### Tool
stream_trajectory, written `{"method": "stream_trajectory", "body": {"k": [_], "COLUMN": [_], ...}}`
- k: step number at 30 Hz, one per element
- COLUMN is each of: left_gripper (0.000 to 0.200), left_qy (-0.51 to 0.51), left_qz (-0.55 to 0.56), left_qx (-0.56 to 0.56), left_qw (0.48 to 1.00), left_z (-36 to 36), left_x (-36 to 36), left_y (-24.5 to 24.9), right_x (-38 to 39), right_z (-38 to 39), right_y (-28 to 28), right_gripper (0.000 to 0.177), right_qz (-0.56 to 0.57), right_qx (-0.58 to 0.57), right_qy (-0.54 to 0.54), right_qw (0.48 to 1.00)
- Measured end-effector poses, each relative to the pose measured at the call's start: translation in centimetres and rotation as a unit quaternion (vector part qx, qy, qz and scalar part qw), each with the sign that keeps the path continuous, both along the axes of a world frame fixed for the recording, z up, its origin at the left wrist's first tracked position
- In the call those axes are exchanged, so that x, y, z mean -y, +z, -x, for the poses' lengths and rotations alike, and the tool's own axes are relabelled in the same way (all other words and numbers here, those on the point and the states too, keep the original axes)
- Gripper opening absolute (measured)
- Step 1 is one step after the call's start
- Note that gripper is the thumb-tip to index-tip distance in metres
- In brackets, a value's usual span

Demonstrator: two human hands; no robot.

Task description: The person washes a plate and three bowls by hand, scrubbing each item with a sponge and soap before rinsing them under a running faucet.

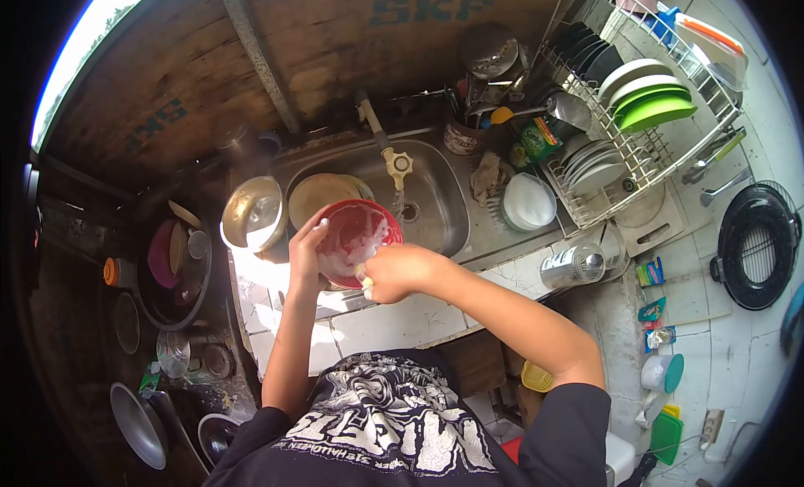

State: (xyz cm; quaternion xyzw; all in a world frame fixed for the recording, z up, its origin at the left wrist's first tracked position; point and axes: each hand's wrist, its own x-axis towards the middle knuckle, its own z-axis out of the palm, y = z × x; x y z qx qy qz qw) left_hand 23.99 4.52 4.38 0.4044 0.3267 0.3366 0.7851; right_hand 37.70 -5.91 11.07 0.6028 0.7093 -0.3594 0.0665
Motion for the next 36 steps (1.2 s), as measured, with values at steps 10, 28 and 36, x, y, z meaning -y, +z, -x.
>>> {"method": "stream_trajectory", "body": {"k": [10, 28, 36], "left_gripper": [0.037, 0.037, 0.039], "left_qy": [-0.138, -0.119, -0.202], "left_qz": [0.002, 0.043, 0.022], "left_qx": [-0.048, 0.075, 0.061], "left_qw": [0.989, 0.989, 0.977], "left_z": [-0.2, -1.9, -2.5], "left_x": [-1.8, -3.8, -3.5], "left_y": [-1.7, 0.1, 0.7], "right_x": [-1.9, -3.4, -1.7], "right_z": [-2.4, 1.1, -1.3], "right_y": [-5.4, 0.0, -3.3], "right_gripper": [0.028, 0.029, 0.027], "right_qz": [-0.337, -0.071, -0.35], "right_qx": [0.206, -0.05, 0.084], "right_qy": [0.103, -0.088, -0.03], "right_qw": [0.913, 0.992, 0.933]}}
